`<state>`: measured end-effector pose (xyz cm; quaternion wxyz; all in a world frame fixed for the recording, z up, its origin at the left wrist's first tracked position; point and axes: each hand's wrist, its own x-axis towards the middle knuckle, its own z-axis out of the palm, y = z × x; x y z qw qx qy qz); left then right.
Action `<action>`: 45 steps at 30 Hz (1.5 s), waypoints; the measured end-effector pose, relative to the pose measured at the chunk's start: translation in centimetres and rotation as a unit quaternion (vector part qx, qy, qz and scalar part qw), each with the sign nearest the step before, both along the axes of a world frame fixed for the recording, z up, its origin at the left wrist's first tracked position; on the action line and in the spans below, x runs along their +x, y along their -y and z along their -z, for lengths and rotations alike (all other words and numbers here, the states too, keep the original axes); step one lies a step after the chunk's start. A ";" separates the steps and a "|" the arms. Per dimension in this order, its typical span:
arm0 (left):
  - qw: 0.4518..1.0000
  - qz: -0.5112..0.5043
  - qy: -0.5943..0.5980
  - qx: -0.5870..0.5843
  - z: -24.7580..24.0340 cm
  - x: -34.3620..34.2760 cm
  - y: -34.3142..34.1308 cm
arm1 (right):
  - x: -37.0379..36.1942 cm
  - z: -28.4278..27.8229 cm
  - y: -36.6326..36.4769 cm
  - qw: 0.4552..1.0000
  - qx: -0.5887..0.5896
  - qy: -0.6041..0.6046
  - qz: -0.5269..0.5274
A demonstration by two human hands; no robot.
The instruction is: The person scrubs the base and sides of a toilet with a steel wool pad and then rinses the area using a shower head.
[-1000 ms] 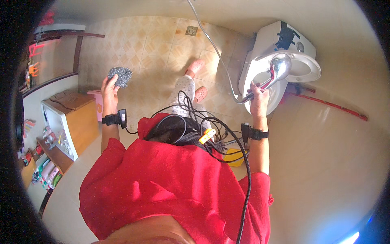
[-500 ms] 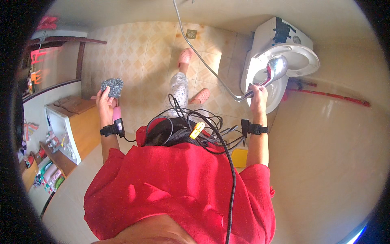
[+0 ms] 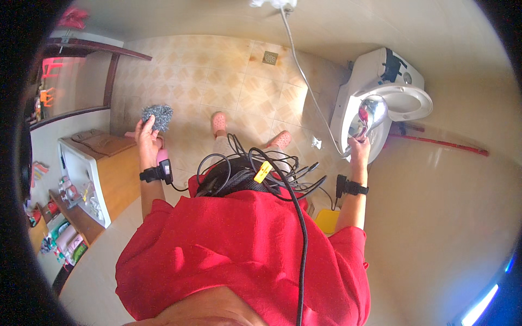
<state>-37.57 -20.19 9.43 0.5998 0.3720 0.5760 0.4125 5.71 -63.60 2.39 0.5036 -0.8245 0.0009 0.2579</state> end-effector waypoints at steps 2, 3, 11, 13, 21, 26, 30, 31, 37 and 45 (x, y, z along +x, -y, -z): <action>1.000 -0.006 -0.012 -0.002 0.0 -2.7 -2.5 | -2.0 -1.2 -3.7 1.000 0.014 0.003 0.008; 1.000 0.001 -0.009 -0.011 0.2 -4.5 -4.4 | -3.6 -2.4 -6.3 0.999 0.016 0.028 0.018; 0.999 0.014 0.014 -0.044 -2.0 -13.9 -17.5 | -11.0 -6.4 -24.4 0.970 -0.119 0.198 -0.070; 0.999 0.027 -0.005 -0.018 -2.5 -15.3 -19.8 | -11.3 -6.5 -28.3 0.954 -0.152 0.241 -0.092; 0.999 0.020 -0.015 -0.032 -5.1 -16.2 -25.9 | -15.7 -16.5 -46.3 0.900 -0.121 0.312 -0.279; 0.999 0.039 -0.009 0.007 -4.0 -15.7 -29.9 | -16.7 -17.3 -54.8 0.829 -0.179 0.339 -0.407; 0.999 0.032 -0.002 0.014 -8.9 -10.2 -33.6 | -11.8 -22.1 -61.5 0.760 -0.109 0.453 -0.454; 0.999 0.033 0.014 0.025 -9.3 -9.4 -34.5 | -10.7 -23.1 -63.2 0.728 -0.091 0.506 -0.454; 0.996 0.017 0.049 0.078 -8.3 -8.8 -38.1 | -11.8 -29.2 -68.9 0.752 -0.086 0.456 -0.467; 0.994 0.024 0.066 0.085 -10.8 -8.2 -44.2 | -9.5 -43.2 -78.1 0.763 0.101 0.509 -0.385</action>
